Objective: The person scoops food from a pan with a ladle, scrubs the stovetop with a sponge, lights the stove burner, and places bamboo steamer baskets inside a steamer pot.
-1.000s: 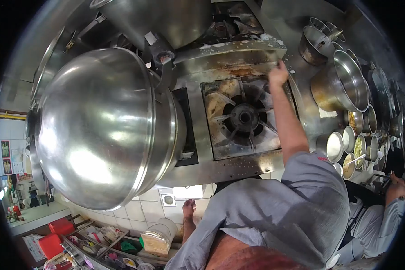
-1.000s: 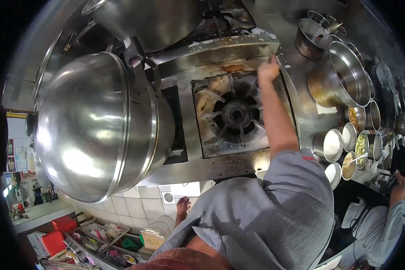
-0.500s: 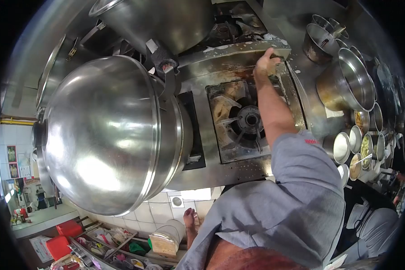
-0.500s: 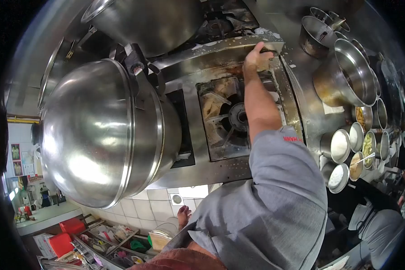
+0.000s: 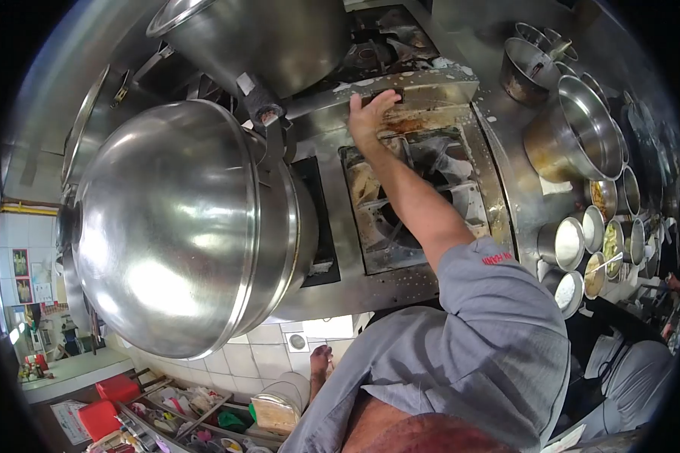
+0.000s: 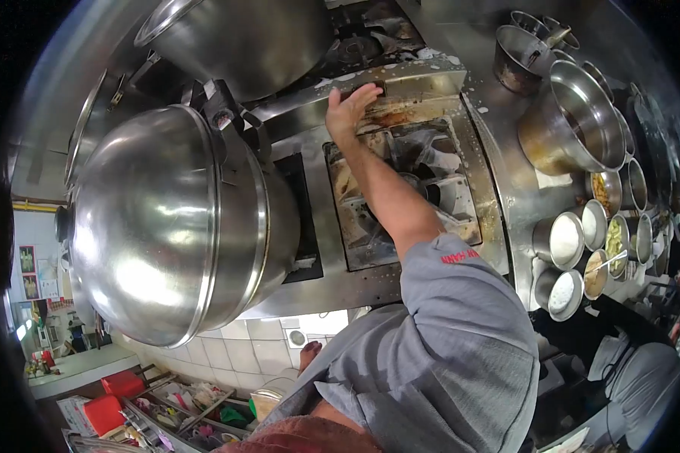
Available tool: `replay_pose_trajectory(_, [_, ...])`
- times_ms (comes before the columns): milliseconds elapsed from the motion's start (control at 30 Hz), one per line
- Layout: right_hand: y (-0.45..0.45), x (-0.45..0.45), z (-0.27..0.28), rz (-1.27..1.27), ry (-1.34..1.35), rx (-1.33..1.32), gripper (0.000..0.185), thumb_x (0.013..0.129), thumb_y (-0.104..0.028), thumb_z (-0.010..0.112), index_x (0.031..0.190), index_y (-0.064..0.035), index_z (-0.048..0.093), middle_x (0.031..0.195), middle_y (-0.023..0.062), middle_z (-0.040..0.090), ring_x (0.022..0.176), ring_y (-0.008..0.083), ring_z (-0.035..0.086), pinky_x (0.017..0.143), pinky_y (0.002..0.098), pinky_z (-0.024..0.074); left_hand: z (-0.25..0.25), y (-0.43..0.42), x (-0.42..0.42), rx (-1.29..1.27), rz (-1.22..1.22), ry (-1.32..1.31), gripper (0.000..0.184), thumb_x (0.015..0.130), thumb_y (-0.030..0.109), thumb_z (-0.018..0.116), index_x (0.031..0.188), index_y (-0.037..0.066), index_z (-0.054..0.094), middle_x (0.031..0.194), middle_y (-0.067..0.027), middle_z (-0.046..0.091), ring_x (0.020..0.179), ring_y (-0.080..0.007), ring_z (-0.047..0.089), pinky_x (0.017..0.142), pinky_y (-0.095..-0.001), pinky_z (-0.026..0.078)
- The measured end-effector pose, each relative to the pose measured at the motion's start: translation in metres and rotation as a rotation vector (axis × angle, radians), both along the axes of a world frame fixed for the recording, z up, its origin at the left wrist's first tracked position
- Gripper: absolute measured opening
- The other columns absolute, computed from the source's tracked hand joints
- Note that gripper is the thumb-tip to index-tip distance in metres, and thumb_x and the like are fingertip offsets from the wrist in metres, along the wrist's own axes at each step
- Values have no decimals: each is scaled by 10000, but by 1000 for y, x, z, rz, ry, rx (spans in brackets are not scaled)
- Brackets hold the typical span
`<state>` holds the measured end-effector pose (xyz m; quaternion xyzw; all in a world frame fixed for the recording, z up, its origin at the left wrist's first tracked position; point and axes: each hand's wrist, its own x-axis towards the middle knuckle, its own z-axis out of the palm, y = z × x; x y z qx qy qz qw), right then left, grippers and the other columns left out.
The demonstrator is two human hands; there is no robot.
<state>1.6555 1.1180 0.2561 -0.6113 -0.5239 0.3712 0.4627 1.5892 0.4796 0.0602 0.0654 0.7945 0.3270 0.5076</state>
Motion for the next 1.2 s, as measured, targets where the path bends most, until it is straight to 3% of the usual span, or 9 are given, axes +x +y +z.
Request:
replay_pose_trajectory(67, [15, 11, 7, -180, 25, 52, 918, 834, -403, 463, 1278, 129, -138, 1357, 308, -169, 1281, 439, -83, 1045, 497, 10, 4, -3, -6, 30, -289, 127, 358, 785, 167, 604, 1093, 10, 510, 926, -66, 584, 737, -145, 561, 576, -276, 450])
replay_pose_trajectory(133, [44, 44, 11, -398, -17, 123, 877, 852, -369, 449, 1279, 129, -134, 1363, 300, -160, 1280, 440, -85, 1049, 484, 11, 30, 23, -2, -16, 263, 12, 373, 787, 180, 604, 1105, 12, 505, 948, -75, 586, 751, -148, 562, 612, -294, 453])
replay_pose_trajectory(233, [47, 43, 20, -443, 36, 46, 838, 867, -321, 439, 1280, 122, -139, 1361, 293, -178, 1288, 416, -85, 1058, 462, 25, 38, 27, 5, 46, 372, 25, 369, 792, 172, 601, 1107, 8, 501, 930, -72, 586, 754, -144, 560, 615, -287, 444])
replay_pose_trajectory(467, [21, 73, 22, -342, -458, 151, 738, 862, -430, 388, 1339, 48, 91, 1412, 226, 20, 1314, 359, 10, 1034, 524, 50, 0, -21, 10, 112, -287, 232, 328, 774, 169, 608, 1048, 4, 535, 811, -61, 603, 629, -147, 572, 457, -265, 426])
replay_pose_trajectory(533, [53, 139, 17, -300, -870, 342, 619, 867, -450, 366, 1237, 46, 380, 1361, 164, 285, 1289, 311, 167, 1014, 547, 88, 5, -27, 20, 50, 366, -19, 358, 769, 190, 616, 1058, -3, 529, 863, -75, 604, 661, -157, 586, 474, -274, 439])
replay_pose_trajectory(600, [47, 148, 34, -88, -988, 323, 493, 853, -393, 398, 1135, 5, 469, 1270, 132, 389, 1225, 274, 274, 997, 556, 132, 7, -39, 24, 44, 391, -30, 383, 768, 205, 622, 1067, -11, 521, 887, -85, 598, 673, -159, 584, 491, -271, 444])
replay_pose_trajectory(833, [10, 29, 9, 301, -1033, 1042, 269, 774, -153, 450, 1014, -50, 516, 1075, 126, 487, 1054, 263, 424, 873, 579, 265, 25, 16, 23, -62, 118, -44, 302, 764, 185, 628, 1010, 36, 539, 785, -20, 577, 629, -106, 550, 480, -227, 412])
replay_pose_trajectory(1067, [43, 136, 49, 153, -1337, 402, 249, 792, -119, 430, 1002, -21, 521, 1029, 155, 533, 957, 312, 482, 861, 520, 300, 11, 6, 26, 31, 424, -74, 302, 769, 150, 626, 1028, 32, 526, 797, -13, 572, 607, -90, 519, 487, -225, 401])
replay_pose_trajectory(1200, [35, 26, -3, 279, -1004, 1026, 184, 718, -96, 474, 850, -3, 563, 903, 220, 531, 889, 353, 513, 800, 443, 378, 5, 14, 36, -48, 11, -28, 291, 762, 192, 627, 993, 34, 548, 782, -39, 587, 620, -104, 563, 460, -232, 421])
